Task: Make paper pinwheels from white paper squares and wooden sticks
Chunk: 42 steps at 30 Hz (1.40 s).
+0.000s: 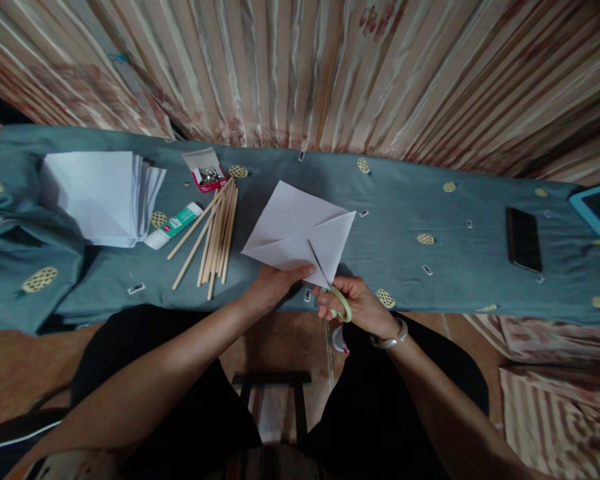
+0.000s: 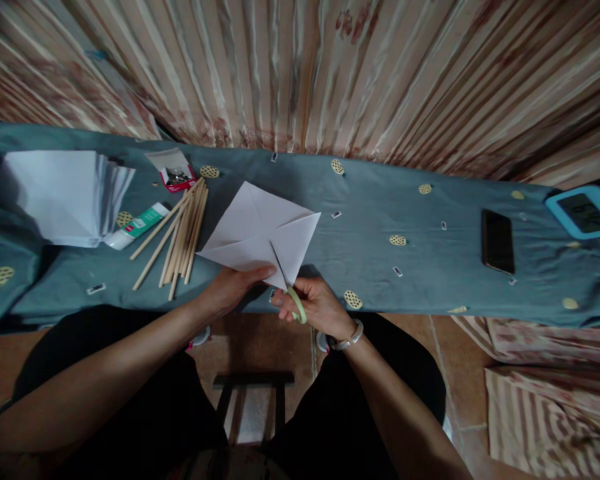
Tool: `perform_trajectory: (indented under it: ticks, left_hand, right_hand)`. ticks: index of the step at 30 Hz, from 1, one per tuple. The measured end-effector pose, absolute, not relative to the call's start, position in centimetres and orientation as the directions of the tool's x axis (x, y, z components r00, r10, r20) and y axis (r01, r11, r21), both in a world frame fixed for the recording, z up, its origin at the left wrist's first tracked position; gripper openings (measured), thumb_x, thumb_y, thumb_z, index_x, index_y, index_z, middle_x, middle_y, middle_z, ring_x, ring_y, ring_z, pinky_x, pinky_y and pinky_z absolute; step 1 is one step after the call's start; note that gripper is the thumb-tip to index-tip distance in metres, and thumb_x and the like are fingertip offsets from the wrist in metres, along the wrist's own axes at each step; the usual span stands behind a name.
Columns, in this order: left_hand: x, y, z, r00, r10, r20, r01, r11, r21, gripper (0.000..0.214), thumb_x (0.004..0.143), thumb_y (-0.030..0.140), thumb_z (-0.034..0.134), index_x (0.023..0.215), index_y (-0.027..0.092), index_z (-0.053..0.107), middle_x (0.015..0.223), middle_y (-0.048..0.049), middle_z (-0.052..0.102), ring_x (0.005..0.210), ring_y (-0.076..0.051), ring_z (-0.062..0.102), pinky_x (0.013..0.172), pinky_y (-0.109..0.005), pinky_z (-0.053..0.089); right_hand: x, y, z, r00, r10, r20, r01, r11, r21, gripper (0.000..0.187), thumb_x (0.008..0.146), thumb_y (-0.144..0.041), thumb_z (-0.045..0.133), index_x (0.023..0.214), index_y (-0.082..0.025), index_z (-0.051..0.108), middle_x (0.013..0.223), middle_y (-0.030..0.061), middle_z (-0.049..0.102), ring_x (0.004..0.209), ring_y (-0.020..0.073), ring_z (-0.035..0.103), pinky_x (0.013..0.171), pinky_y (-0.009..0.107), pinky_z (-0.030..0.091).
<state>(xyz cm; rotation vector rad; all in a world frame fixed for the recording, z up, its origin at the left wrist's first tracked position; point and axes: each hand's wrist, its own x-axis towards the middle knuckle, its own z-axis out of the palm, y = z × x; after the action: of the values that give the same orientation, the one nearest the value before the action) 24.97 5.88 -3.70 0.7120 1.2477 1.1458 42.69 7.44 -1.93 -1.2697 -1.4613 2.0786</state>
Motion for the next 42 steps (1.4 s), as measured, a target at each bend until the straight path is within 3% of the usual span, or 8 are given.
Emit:
perform_trajectory:
  ticks: [24, 33, 42]
  left_hand:
    - [25.04, 5.82, -3.41, -0.057, 0.936, -0.346, -0.256, 0.322, 0.912, 0.03, 0.063, 0.034, 0.076, 0.081, 0.016, 0.061, 0.083, -0.0056, 0.067, 0.076, -0.02, 0.059, 0.08, -0.035, 0.048]
    - [25.03, 5.91, -3.41, -0.063, 0.937, -0.343, -0.281, 0.313, 0.907, 0.03, 0.061, 0.033, 0.077, 0.082, 0.016, 0.062, 0.086, -0.0061, 0.068, 0.079, -0.02, 0.059, 0.08, -0.035, 0.048]
    - [24.84, 6.02, -4.13, -0.06, 0.935, -0.35, -0.314, 0.315, 0.896, 0.029, 0.061, 0.034, 0.079, 0.077, 0.017, 0.063, 0.079, -0.0033, 0.068, 0.072, -0.019, 0.059, 0.073, -0.033, 0.048]
  right_hand:
    - [42.48, 7.37, -2.11, -0.549, 0.677, -0.491, 0.214, -0.454, -0.865, 0.046, 0.063, -0.058, 0.082, 0.075, -0.016, 0.068, 0.054, -0.0025, 0.065, 0.042, 0.0061, 0.053, 0.04, 0.018, 0.038]
    - [42.18, 7.39, -1.85, -0.527, 0.679, -0.511, 0.202, -0.484, -0.852, 0.047, 0.057, -0.057, 0.085, 0.071, -0.016, 0.067, 0.051, -0.0039, 0.064, 0.041, 0.0057, 0.054, 0.041, 0.017, 0.04]
    - [42.97, 7.43, -1.64, -0.587, 0.637, -0.5, 0.263, -0.434, -0.861, 0.052, 0.07, -0.065, 0.073, 0.081, -0.015, 0.066, 0.062, 0.0004, 0.068, 0.049, 0.0073, 0.059, 0.043, 0.016, 0.042]
